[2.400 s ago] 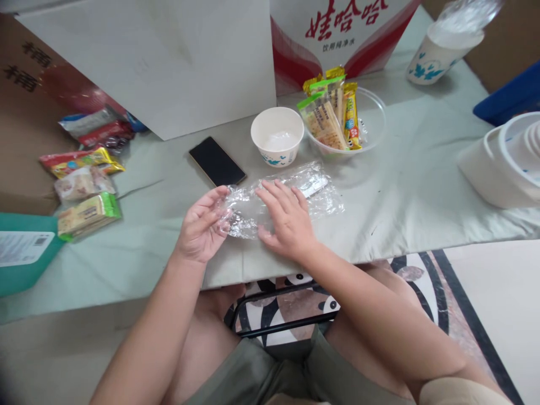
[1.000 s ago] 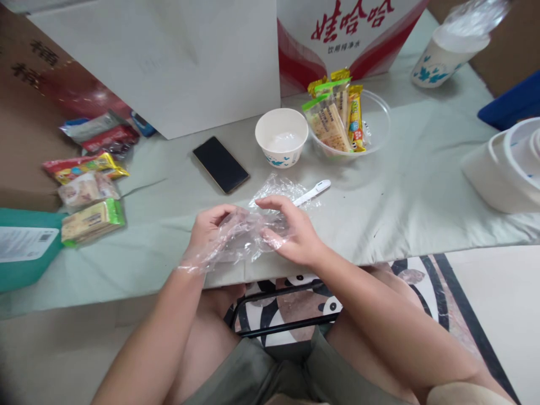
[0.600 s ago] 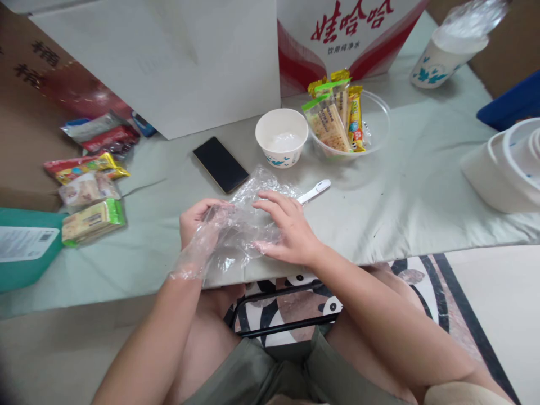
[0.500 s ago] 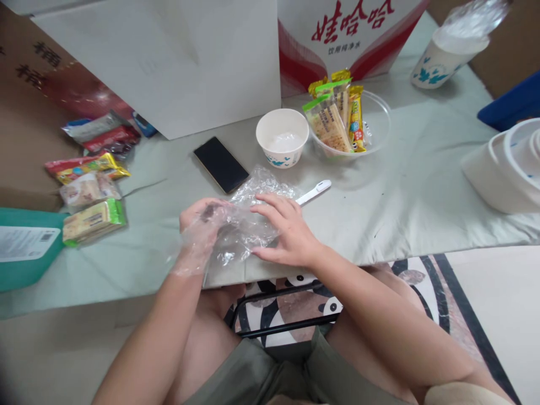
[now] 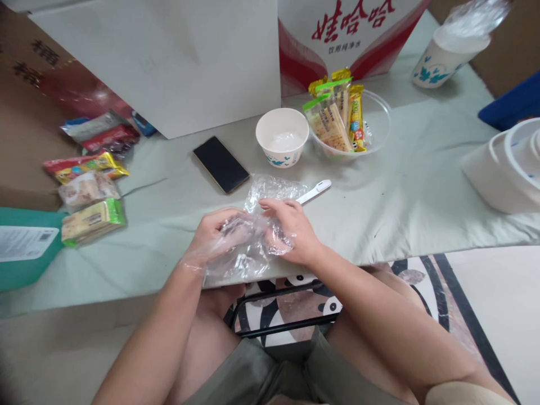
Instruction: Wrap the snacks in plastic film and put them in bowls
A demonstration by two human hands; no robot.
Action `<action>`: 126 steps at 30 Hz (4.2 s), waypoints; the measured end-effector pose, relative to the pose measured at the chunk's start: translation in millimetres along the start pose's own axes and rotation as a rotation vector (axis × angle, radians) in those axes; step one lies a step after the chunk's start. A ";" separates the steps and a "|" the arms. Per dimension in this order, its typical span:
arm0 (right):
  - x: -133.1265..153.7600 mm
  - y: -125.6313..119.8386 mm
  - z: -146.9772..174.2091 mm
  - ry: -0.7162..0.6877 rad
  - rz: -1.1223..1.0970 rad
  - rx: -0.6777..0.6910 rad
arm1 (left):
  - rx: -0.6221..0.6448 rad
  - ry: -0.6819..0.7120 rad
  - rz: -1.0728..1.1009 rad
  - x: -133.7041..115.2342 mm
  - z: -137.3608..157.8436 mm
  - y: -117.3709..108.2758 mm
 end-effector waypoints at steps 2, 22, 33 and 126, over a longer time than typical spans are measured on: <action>1.6 0.6 -0.3 -0.026 0.018 0.053 | 0.060 0.030 0.003 -2.1 -1.6 4.9; -8.0 -13.9 -2.5 0.063 0.112 -0.097 | -0.019 0.055 -0.224 0.7 -6.9 10.9; -9.7 -15.3 -2.8 0.108 0.131 -0.167 | -0.003 -0.122 -0.202 16.1 -2.8 13.0; -30.3 -27.1 -6.2 0.156 0.222 -0.176 | -0.094 -0.237 0.137 8.5 -7.7 -4.7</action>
Point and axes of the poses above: each hand's wrist, its own z-axis away from the middle knuckle, its own y-axis out of the palm, x = y × z, the point moved 7 cm from there along -z, towards the middle knuckle, and after that the axes turned 5 degrees about -x, right-handed, at the moved point
